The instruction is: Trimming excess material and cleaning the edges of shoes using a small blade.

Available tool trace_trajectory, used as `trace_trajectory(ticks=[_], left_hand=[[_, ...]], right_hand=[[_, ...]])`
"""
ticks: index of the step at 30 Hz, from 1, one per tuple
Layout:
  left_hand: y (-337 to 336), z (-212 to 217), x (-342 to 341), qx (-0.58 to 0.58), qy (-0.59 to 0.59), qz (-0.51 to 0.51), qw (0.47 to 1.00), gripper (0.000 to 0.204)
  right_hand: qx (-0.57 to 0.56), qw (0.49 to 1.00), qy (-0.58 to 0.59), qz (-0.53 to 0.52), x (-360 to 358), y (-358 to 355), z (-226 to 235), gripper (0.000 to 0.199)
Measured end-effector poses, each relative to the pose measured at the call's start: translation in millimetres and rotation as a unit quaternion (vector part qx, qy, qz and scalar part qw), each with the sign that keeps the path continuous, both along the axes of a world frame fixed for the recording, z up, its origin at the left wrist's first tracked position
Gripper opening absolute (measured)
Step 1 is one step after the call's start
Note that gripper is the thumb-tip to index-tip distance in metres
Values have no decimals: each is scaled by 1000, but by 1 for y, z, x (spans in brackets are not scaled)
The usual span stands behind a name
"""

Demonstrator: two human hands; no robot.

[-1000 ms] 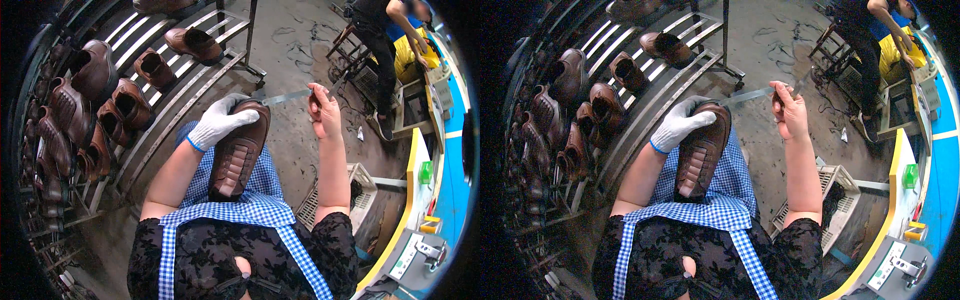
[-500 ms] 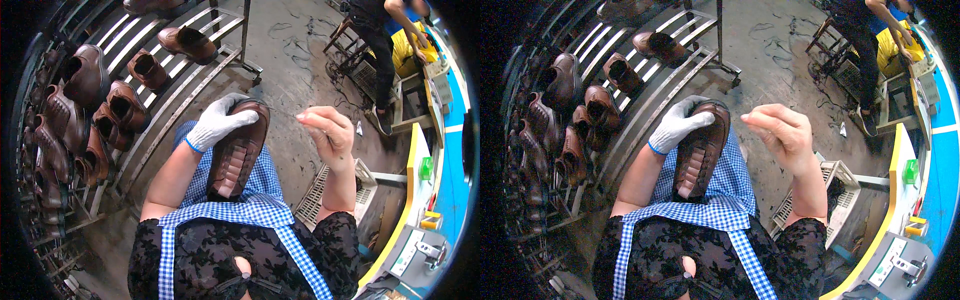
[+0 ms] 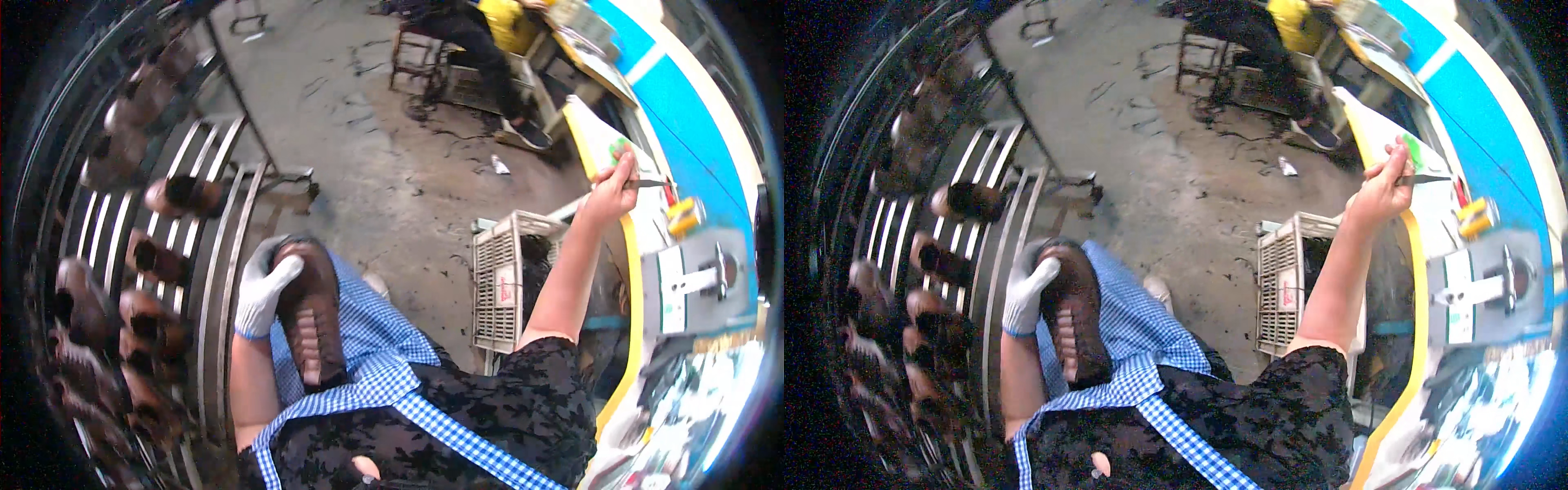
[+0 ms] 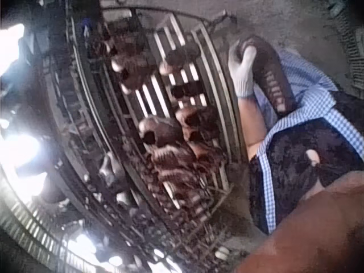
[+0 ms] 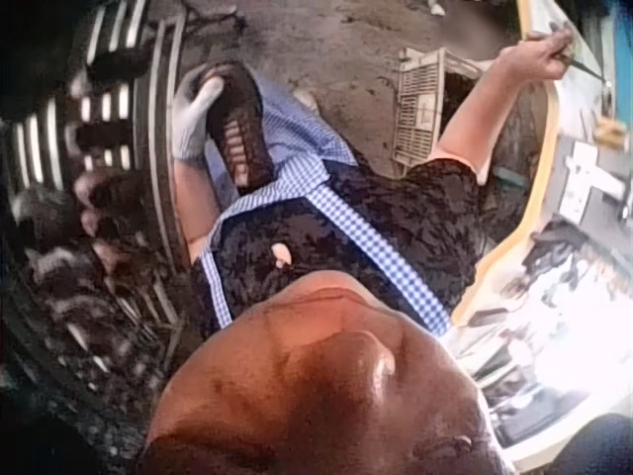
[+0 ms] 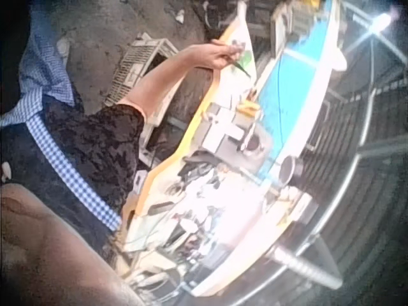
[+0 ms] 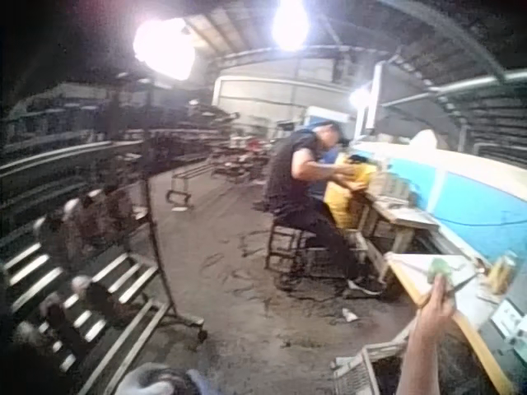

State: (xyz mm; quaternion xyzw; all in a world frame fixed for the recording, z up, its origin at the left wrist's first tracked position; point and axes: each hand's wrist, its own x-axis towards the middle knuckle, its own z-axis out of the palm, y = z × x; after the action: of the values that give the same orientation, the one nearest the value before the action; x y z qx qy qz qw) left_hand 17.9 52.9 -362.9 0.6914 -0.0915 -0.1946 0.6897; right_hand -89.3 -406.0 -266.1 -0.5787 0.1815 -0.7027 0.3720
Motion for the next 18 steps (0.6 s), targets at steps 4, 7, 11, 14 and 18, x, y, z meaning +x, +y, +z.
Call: trace_trajectory(ticks=[4, 7, 11, 14, 18], left_hand=[[-8, -5, 4, -29, 24, -10, 999, 44], [-14, -8, 11, -32, 18, -33, 999, 43], [-7, -10, 8, -29, 8, -35, 999, 44], [-4, -12, 10, -24, -13, -26, 999, 45], [8, -3, 3, -1, -39, 5, 999, 48]], right_hand=[[-57, 967, -2, -247, -56, -107, 1, 24], [-78, 910, 94, -397, -97, -174, -3, 25], [10, 889, 222, -400, -95, -214, -7, 28], [27, 862, 276, -424, -104, -259, -15, 38], [-5, 982, 115, -150, -26, -148, -10, 45]])
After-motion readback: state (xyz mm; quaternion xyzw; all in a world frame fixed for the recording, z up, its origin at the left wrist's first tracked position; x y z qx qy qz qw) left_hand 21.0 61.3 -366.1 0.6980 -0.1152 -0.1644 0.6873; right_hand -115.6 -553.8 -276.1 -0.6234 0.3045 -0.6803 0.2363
